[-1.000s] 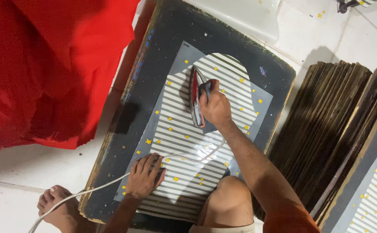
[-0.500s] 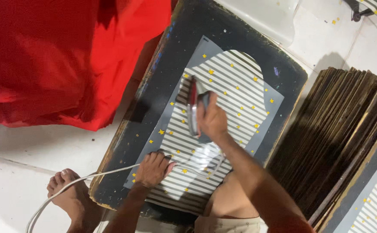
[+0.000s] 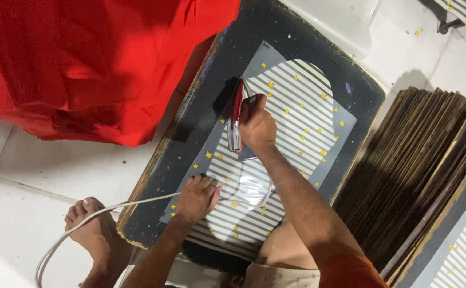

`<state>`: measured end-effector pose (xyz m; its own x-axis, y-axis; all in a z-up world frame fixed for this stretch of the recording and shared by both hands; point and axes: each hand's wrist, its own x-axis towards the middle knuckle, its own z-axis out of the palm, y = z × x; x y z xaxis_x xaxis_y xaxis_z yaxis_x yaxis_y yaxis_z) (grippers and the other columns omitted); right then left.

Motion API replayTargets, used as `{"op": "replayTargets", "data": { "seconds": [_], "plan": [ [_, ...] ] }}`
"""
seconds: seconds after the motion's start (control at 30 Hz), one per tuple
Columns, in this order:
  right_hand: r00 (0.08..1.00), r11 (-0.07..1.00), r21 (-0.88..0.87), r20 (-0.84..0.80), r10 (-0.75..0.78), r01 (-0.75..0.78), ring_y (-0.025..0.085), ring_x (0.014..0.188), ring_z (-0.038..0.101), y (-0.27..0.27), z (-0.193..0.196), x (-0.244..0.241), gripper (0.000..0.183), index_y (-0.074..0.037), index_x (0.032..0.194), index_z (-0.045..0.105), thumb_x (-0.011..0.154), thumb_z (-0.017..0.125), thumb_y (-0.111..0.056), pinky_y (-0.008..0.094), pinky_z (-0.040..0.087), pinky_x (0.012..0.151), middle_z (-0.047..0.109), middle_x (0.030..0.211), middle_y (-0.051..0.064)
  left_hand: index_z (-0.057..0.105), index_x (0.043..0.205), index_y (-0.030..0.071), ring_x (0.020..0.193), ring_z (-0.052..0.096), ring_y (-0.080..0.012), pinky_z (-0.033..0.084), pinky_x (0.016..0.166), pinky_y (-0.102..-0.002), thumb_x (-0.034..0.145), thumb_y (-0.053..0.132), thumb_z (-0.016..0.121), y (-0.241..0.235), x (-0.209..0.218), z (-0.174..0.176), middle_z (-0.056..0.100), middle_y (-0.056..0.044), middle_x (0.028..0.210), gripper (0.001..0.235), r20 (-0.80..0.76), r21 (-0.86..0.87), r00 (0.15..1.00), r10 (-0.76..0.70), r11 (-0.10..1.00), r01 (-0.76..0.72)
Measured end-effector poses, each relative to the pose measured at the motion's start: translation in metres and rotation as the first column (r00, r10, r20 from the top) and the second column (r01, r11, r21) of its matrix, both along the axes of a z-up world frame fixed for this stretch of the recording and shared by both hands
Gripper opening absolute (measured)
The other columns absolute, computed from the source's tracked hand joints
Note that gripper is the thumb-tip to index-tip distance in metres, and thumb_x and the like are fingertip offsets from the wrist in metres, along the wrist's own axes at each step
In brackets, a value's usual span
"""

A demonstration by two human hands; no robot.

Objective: The person irons a striped shirt with yellow stars that is laid out on a flat board. They use an electric iron to press the fabric, moving it back and forth across the shirt. The person also adjusts the shirt and the board during the process.

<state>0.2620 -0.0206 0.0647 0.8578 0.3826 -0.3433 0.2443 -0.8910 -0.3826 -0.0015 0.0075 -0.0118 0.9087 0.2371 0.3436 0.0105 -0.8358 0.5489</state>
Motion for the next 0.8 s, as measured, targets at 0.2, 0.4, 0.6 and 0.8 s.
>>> {"op": "replayTargets", "data": {
  "seconds": [0.2, 0.4, 0.6, 0.8],
  "plan": [
    [0.999, 0.999, 0.032, -0.006, -0.036, 0.036, 0.052, 0.091, 0.07, 0.007, 0.012, -0.004, 0.03, -0.018, 0.117, 0.036, 0.098, 0.042, -0.041, 0.063, 0.054, 0.083, 0.07, 0.085, 0.024, 0.065, 0.067, 0.015, 0.064, 0.066, -0.0253, 0.046, 0.051, -0.037, 0.088, 0.025, 0.066, -0.007, 0.0, 0.017, 0.064, -0.007, 0.074, 0.023, -0.215, 0.096, 0.976, -0.046, 0.993, 0.068],
    [0.998, 0.994, 0.092, -0.025, -0.063, 0.065, 0.051, 0.093, 0.07, 0.004, 0.002, -0.001, 0.028, -0.018, 0.115, 0.038, 0.097, 0.045, -0.039, 0.063, 0.054, 0.084, 0.071, 0.087, 0.024, 0.072, 0.079, 0.013, 0.063, 0.071, -0.0246, 0.052, 0.049, -0.035, 0.091, 0.025, 0.067, -0.016, -0.032, 0.009, 0.07, -0.009, 0.078, 0.018, -0.321, 0.045, 0.923, -0.215, 0.969, 0.241],
    [0.997, 0.992, 0.102, -0.027, -0.076, 0.079, 0.052, 0.092, 0.071, 0.005, 0.005, 0.0, 0.045, -0.014, 0.123, 0.042, 0.102, 0.03, -0.052, 0.065, 0.054, 0.084, 0.072, 0.084, 0.028, 0.048, 0.147, 0.004, 0.142, 0.043, -0.0424, 0.031, 0.119, -0.057, 0.093, 0.036, 0.058, 0.016, 0.022, 0.022, 0.046, -0.024, 0.152, 0.064, -0.138, 0.205, 0.99, 0.027, 0.979, 0.002],
    [0.995, 0.98, 0.178, -0.056, -0.078, 0.087, 0.052, 0.085, 0.073, 0.002, 0.028, -0.001, 0.046, -0.009, 0.124, 0.048, 0.101, 0.032, -0.047, 0.063, 0.057, 0.077, 0.073, 0.081, 0.028, 0.045, 0.156, 0.007, 0.151, 0.035, -0.0373, 0.02, 0.122, -0.063, 0.099, 0.046, 0.042, 0.016, 0.045, 0.025, 0.041, -0.018, 0.163, 0.069, -0.305, 0.39, 0.945, 0.121, 0.921, 0.008]
  ]
}}
